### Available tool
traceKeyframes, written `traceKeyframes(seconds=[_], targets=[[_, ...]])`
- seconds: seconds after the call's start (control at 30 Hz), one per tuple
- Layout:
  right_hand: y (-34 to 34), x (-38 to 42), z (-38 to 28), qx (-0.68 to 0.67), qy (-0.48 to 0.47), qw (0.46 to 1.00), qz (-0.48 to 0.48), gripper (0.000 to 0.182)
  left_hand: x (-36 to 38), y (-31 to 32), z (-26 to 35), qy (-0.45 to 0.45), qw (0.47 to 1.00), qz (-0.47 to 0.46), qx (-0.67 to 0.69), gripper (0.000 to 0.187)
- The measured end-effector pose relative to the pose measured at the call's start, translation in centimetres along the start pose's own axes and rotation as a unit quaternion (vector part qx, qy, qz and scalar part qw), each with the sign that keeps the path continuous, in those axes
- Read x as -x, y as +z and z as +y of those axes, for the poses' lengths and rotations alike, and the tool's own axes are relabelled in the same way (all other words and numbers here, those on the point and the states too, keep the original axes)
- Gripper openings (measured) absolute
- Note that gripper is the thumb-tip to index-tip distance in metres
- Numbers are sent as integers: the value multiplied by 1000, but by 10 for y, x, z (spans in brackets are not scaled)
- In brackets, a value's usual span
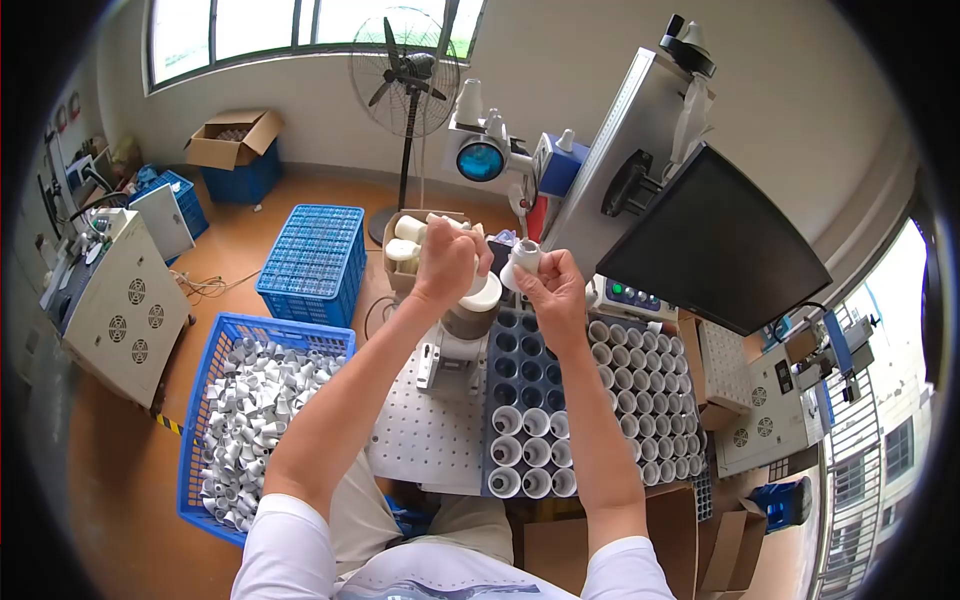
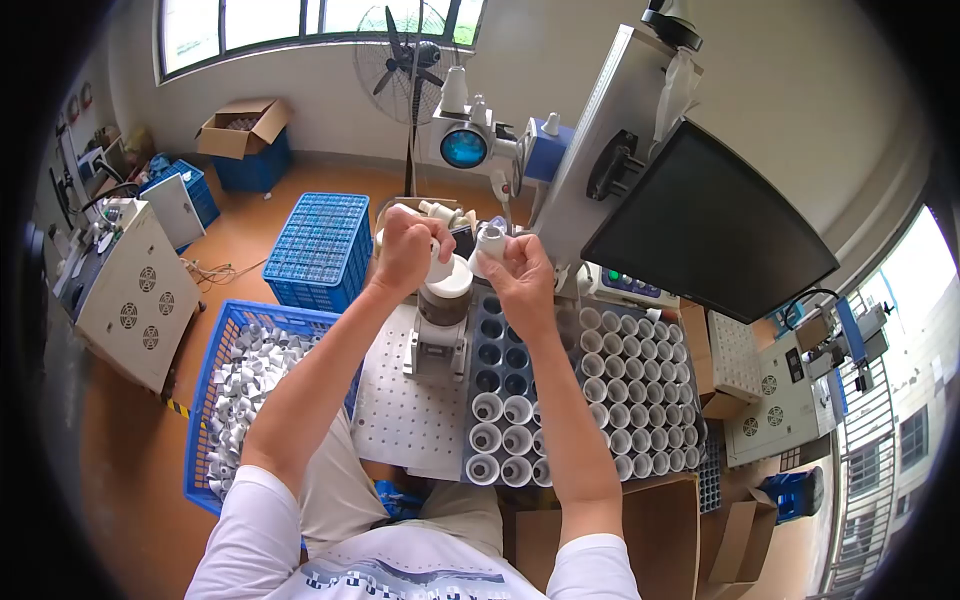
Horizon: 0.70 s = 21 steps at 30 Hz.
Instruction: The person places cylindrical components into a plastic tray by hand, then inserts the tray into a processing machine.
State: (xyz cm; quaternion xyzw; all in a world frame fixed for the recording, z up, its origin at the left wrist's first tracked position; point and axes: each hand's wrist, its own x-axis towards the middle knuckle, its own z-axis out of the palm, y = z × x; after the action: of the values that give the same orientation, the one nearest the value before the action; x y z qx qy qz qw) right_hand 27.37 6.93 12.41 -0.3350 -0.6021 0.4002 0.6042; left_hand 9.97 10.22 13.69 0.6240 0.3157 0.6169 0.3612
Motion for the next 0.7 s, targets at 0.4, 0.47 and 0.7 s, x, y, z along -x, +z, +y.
traceKeyframes(seconds=[0.4, 0.47, 0.7], targets=[[37, 20, 56, 134, -62, 989, 27, 33, 297, -427, -126, -94, 815, 332, -465, 22], [22, 31, 47, 169, -71, 982, 33, 29, 341, -453, -117, -200, 782, 365, -465, 23], [-8, 132, 14, 602, 170, 746, -228, 49, 403, -435, -134, -127, 853, 369, -346, 22]])
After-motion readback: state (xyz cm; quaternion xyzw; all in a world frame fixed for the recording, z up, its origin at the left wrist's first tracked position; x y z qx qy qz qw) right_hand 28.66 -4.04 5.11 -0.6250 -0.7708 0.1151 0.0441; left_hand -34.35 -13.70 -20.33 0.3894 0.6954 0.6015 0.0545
